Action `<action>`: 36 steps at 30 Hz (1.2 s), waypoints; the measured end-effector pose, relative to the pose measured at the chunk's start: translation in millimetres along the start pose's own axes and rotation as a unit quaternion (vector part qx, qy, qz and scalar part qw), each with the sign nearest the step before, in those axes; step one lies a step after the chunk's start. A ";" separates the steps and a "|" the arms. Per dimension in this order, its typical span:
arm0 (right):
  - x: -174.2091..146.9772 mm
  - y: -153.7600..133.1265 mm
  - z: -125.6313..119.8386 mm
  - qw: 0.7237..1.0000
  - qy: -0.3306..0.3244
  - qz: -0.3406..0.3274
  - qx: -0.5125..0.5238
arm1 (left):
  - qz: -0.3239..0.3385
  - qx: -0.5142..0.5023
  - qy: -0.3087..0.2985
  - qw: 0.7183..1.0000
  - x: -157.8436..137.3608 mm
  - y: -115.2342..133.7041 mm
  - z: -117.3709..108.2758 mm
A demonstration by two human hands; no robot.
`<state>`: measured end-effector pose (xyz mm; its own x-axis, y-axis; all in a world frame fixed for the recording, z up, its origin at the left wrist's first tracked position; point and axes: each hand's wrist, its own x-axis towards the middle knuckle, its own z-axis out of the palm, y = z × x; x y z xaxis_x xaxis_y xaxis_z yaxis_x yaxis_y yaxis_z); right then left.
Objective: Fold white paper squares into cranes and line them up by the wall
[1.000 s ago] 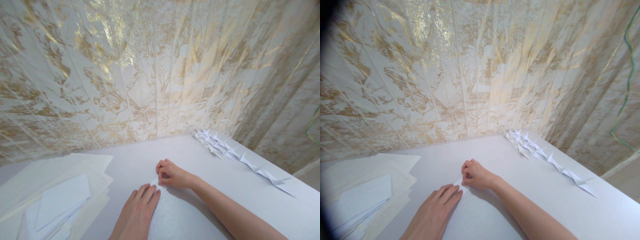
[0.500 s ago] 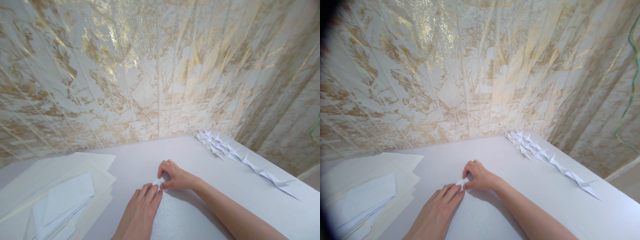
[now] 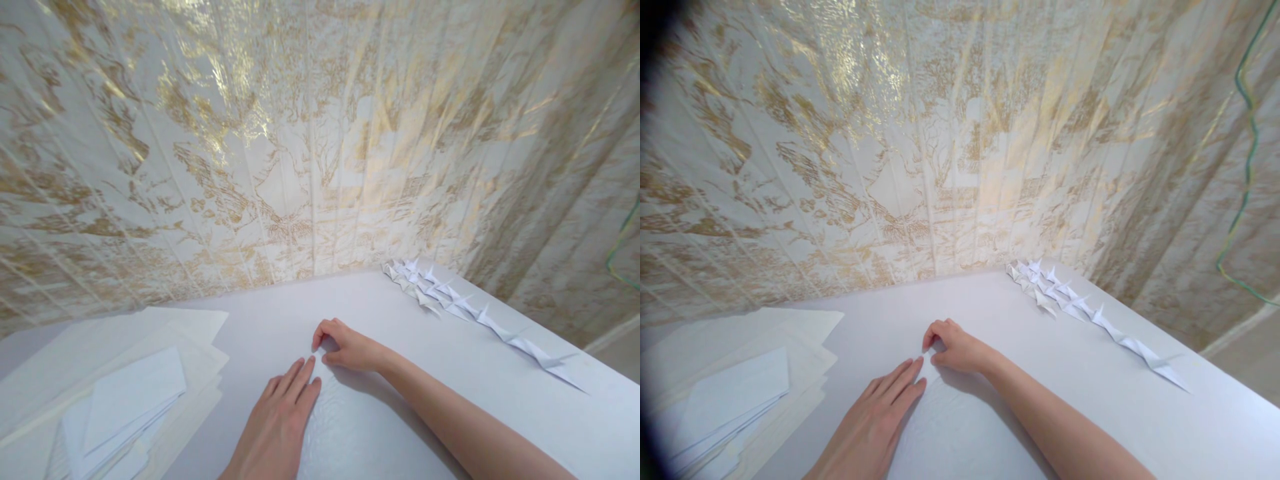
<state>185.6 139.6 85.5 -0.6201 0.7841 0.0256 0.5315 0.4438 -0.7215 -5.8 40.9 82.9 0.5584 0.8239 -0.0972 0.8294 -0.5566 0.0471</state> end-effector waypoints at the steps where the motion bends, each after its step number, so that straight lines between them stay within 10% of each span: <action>1: -0.1 0.9 -0.5 1.000 -0.002 -0.002 0.003 | 0.002 0.001 0.001 1.000 0.5 -0.3 0.3; 20: 0.2 -1.0 16.2 0.995 0.063 -0.056 -0.046 | 0.001 -0.035 0.069 0.997 -2.9 4.1 -1.7; 36: -8.9 -13.7 -4.6 0.987 -0.113 0.004 -0.113 | 0.020 -0.080 0.129 0.988 -0.8 -9.9 6.5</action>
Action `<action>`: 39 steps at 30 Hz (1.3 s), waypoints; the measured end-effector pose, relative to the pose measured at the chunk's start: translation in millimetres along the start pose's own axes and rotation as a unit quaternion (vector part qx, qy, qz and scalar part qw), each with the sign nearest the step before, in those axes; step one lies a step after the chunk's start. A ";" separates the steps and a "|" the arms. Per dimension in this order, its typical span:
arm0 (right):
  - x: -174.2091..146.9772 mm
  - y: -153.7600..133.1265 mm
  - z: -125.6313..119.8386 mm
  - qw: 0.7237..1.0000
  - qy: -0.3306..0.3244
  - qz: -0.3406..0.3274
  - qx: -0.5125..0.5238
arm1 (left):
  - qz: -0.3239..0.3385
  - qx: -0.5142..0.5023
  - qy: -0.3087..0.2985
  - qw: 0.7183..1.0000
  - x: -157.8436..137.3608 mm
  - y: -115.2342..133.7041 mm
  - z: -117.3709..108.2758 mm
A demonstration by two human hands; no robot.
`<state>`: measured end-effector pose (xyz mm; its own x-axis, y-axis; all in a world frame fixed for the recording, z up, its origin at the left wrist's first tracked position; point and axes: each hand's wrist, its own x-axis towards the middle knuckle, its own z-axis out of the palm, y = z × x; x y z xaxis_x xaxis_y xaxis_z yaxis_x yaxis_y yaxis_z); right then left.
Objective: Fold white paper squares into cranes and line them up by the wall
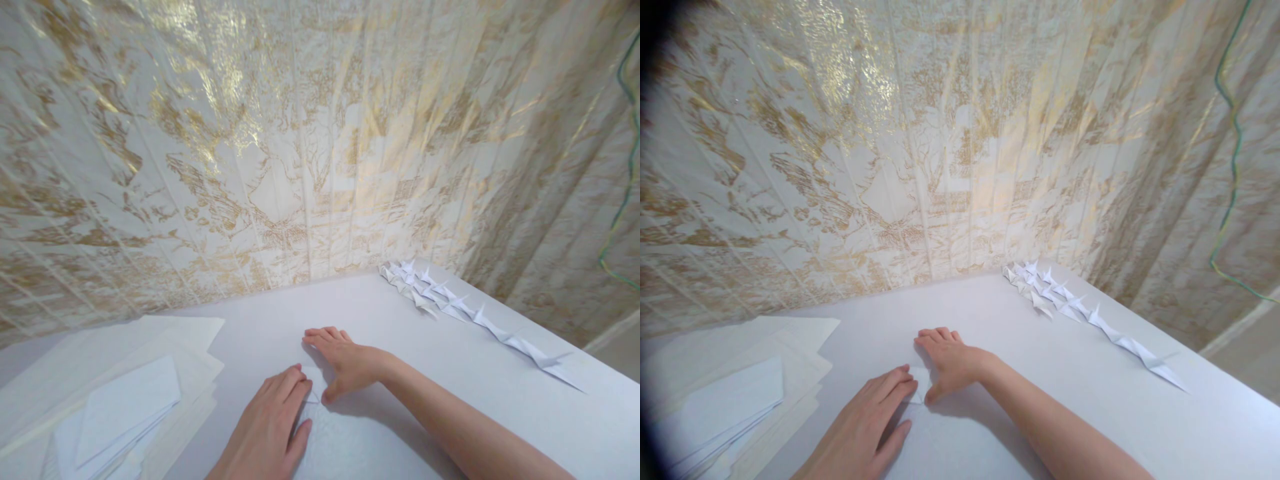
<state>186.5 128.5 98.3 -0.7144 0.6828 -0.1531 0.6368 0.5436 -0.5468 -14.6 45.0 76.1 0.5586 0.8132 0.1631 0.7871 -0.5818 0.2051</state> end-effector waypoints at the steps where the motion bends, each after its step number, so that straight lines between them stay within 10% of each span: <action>1: -0.3 0.0 -0.1 1.000 0.000 0.001 0.009 | -0.004 -0.006 -0.004 1.000 0.3 0.6 -1.1; 39: -3.6 -28.9 16.8 0.994 0.054 -0.090 -0.009 | 0.030 -0.057 0.062 0.996 6.6 -12.3 -3.3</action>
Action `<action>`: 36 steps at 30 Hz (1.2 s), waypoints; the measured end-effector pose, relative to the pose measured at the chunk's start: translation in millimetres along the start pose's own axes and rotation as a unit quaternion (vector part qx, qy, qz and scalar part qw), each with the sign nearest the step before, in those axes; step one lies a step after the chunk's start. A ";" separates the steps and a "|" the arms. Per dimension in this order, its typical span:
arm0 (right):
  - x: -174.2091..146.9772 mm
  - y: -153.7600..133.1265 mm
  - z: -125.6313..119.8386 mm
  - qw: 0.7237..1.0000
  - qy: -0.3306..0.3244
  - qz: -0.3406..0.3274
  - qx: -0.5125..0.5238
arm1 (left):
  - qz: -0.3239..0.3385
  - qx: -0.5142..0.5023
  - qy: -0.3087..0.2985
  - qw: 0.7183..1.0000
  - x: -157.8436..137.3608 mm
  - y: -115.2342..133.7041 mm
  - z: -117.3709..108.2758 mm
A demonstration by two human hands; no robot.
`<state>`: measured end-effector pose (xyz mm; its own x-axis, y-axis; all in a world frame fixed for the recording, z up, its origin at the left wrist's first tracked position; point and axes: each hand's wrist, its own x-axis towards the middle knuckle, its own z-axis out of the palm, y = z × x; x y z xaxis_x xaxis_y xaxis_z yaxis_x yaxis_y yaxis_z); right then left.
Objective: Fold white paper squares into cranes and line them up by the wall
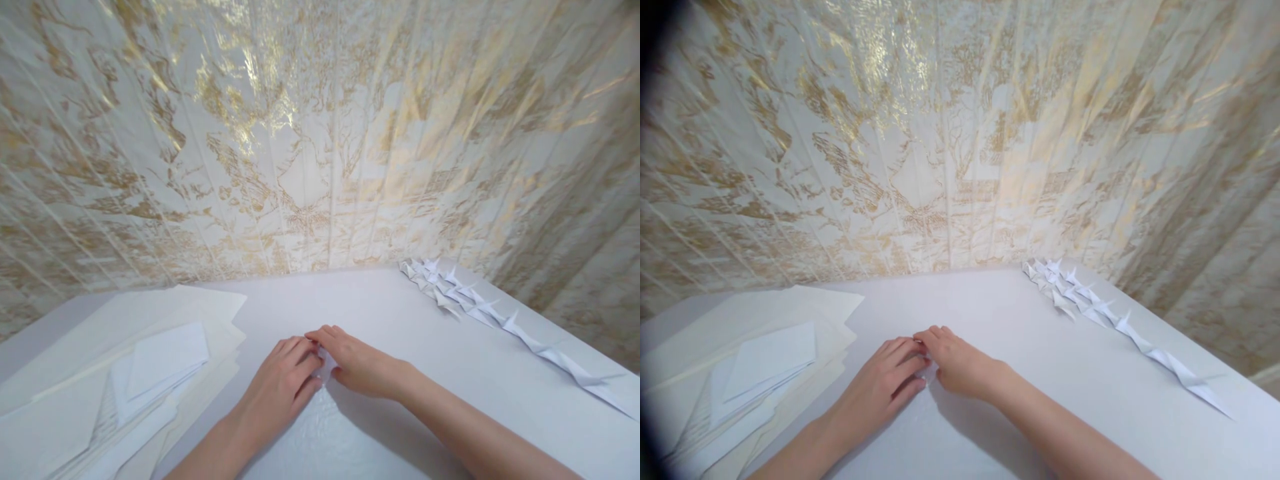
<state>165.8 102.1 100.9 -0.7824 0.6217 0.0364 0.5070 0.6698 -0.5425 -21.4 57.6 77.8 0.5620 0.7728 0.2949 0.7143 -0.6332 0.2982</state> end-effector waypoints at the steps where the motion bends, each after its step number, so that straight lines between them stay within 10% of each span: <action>1: 0.0 0.0 -0.5 1.000 -0.002 0.002 -0.002 | 0.001 0.002 0.000 1.000 0.4 0.7 0.4; 36: -3.4 2.5 -3.5 0.999 0.003 -0.021 -0.024 | 0.024 0.037 -0.015 0.999 0.6 1.3 -1.4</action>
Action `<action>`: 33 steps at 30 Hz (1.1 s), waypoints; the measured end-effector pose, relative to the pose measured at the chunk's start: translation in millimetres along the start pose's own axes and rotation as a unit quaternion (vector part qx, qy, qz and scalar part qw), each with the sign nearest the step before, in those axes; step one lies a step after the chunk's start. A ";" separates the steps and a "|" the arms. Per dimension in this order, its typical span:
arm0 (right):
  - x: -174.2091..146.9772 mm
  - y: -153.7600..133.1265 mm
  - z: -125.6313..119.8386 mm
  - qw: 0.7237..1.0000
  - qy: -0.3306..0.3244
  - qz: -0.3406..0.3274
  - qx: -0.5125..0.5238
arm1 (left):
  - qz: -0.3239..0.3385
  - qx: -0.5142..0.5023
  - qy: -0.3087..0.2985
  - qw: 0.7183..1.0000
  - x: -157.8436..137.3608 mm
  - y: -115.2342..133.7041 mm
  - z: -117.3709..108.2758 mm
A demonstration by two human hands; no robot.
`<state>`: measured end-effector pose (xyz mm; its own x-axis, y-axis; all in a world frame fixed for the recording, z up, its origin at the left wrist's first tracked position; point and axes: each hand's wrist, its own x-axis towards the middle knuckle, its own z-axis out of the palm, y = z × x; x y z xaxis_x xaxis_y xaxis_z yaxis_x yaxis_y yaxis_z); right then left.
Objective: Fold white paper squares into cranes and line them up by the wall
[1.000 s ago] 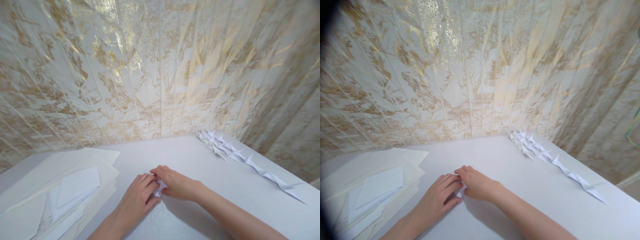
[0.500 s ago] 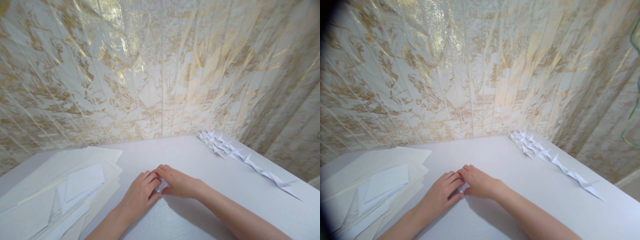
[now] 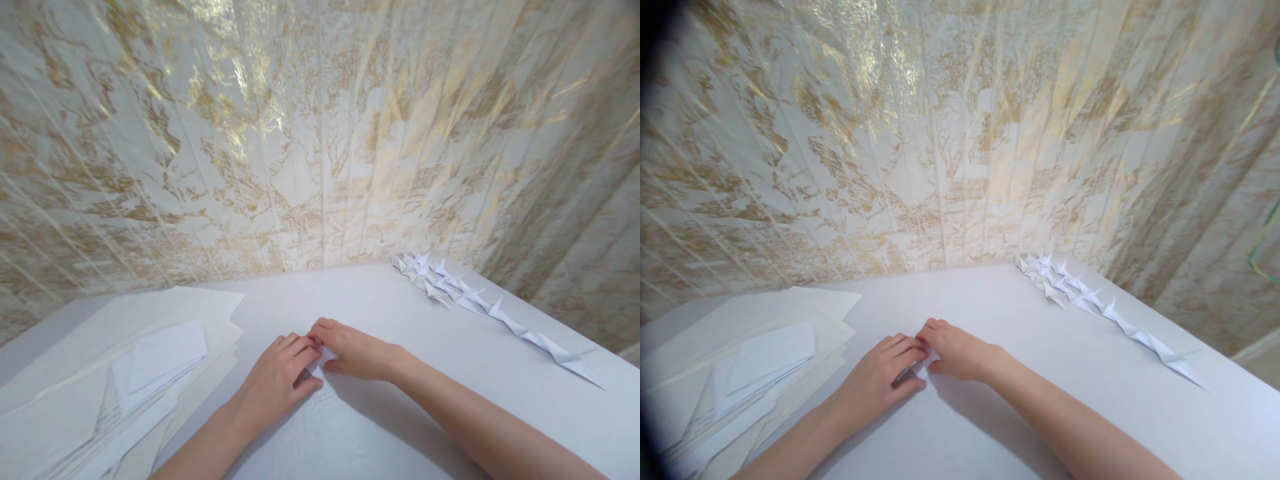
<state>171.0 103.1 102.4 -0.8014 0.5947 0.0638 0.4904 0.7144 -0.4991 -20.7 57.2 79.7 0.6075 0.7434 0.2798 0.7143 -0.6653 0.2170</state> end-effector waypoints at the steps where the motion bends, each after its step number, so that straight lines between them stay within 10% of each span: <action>1: -1.5 0.6 0.5 1.000 0.005 -0.002 0.003 | 0.004 -0.001 0.000 1.000 -0.3 -0.8 0.5; 13: -20.2 15.6 19.8 0.988 0.114 0.009 0.106 | 0.029 -0.012 0.035 0.999 -5.6 -7.9 8.1; 33: -16.9 18.5 32.8 0.984 0.171 0.038 -0.035 | 0.019 0.001 0.028 0.999 -6.7 -11.0 16.7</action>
<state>182.4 94.2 63.7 -0.6050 0.7287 0.3209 0.5771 0.6790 -0.4538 -26.8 60.7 59.8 0.6134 0.7129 0.3398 0.6924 -0.6924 0.2028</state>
